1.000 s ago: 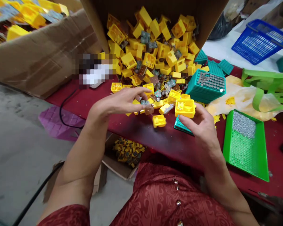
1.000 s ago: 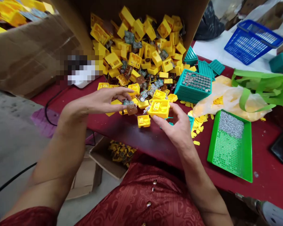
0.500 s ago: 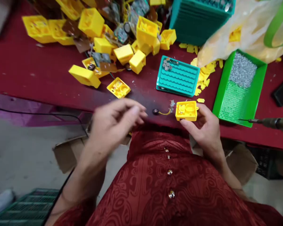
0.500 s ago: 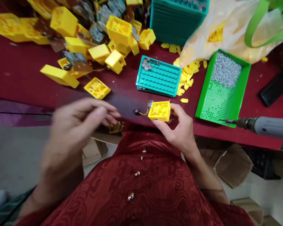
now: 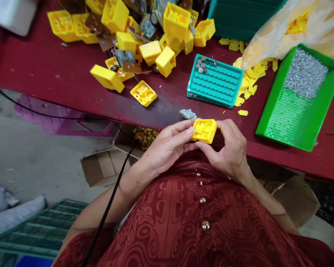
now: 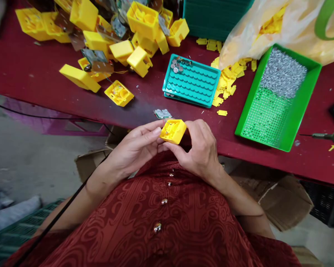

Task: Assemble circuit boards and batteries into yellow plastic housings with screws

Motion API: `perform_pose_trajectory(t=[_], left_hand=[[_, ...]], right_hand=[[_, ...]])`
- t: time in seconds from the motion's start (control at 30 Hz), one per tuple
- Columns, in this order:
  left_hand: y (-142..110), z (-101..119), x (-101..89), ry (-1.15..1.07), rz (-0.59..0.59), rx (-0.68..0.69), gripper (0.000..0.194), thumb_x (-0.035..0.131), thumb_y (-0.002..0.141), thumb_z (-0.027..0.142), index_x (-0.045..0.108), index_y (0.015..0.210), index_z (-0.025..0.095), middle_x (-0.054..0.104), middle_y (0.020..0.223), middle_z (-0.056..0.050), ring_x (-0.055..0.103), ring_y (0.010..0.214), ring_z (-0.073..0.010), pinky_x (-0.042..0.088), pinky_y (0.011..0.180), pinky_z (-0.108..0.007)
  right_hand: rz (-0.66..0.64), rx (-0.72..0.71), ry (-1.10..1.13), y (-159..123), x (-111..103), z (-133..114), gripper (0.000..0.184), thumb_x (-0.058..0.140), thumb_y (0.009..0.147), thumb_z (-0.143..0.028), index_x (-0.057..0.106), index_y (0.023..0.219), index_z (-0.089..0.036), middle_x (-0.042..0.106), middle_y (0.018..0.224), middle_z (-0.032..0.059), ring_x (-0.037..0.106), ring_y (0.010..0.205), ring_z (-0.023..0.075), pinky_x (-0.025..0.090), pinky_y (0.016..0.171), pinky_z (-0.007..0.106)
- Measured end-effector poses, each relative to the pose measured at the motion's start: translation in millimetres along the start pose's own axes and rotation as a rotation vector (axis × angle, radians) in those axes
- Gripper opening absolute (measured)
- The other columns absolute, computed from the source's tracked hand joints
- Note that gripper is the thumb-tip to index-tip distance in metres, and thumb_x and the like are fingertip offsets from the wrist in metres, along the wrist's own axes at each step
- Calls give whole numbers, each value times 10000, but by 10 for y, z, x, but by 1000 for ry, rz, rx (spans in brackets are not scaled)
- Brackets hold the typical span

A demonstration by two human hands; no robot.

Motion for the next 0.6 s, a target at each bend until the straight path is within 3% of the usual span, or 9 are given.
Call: perform_pose_trajectory(t=[0.27, 0.47, 0.6], left_hand=[[34, -49, 55, 78, -53, -145, 355, 958, 780, 394, 841, 1021, 162, 822, 996, -80, 752, 852, -163, 655, 820, -286], [52, 20, 98, 65, -1, 22, 211, 877, 853, 312, 829, 978, 150, 833, 1035, -92, 784, 963, -200, 636, 920, -314], [26, 68, -3, 71, 63, 14, 238, 819, 862, 279, 816, 1060, 148, 840, 1100, -113, 794, 1048, -243, 642, 895, -325]], right_hand=[[18, 4, -107, 86, -78, -27, 356, 616, 1013, -506, 617, 998, -150, 638, 891, 89, 549, 830, 210, 442, 742, 364], [-27, -34, -105, 73, -31, -5, 397, 570, 1050, -535, 591, 885, -174, 601, 847, 80, 500, 804, 199, 392, 727, 354], [-163, -132, -102, 77, 35, -20, 390, 539, 1070, -508, 639, 936, -155, 604, 863, 76, 519, 831, 208, 412, 749, 355]])
Point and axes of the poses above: each hand's wrist, its own y-axis towards the middle knuckle, its own x-axis out of the palm, z = x × y, the point moved 5 cm from there along y, towards the middle knuckle
